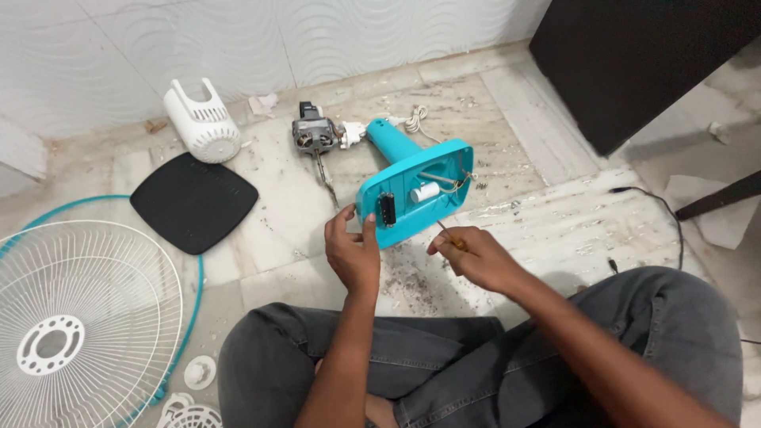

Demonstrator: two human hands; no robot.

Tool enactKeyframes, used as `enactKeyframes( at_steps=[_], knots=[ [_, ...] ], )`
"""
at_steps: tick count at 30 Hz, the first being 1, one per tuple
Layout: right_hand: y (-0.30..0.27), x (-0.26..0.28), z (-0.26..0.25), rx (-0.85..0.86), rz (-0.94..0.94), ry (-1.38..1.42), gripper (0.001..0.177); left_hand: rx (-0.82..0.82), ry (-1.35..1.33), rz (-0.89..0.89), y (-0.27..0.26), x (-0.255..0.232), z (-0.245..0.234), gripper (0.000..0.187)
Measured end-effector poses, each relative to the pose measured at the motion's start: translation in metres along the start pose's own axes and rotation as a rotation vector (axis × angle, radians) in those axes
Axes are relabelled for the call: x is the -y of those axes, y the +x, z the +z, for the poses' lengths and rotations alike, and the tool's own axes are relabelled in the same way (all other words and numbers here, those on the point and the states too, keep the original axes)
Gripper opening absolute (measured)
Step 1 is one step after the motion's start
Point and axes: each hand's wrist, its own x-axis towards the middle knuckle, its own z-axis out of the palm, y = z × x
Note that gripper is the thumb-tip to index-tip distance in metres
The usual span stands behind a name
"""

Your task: The person sits on the floor and uses a screwdriver to tighten screws on the internal components of a disassembled teal fan base. They then attach the black rear cover to the fan base and secure it with screws.

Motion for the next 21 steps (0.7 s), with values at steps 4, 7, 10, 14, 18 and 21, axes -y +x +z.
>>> enactKeyframes(
  at_steps=[4,7,10,14,18,21],
  knots=[
    [0.0,-0.004,-0.029,0.004,-0.172,-0.099,0.046,0.001,-0.011,0.008,-0.001,0.003,-0.001,0.036],
    [0.001,-0.012,-0.027,-0.09,-0.097,-0.018,0.065,-0.006,0.0,0.038,-0.001,0.009,0.001,0.033],
    [0.005,-0.017,-0.012,-0.128,0.146,-0.167,0.077,-0.027,-0.05,0.051,-0.003,0.013,0.001,0.032],
    [0.009,-0.016,0.004,-0.147,-0.088,-0.144,0.064,-0.013,-0.049,0.037,-0.003,0.006,-0.003,0.03],
    [0.01,-0.011,0.013,-0.152,-0.291,-0.096,0.051,0.061,-0.03,0.076,0.004,-0.004,-0.019,0.039],
    [0.007,-0.012,0.014,-0.124,-0.212,-0.107,0.045,0.235,0.127,0.115,0.021,0.001,-0.029,0.048]
  ],
)
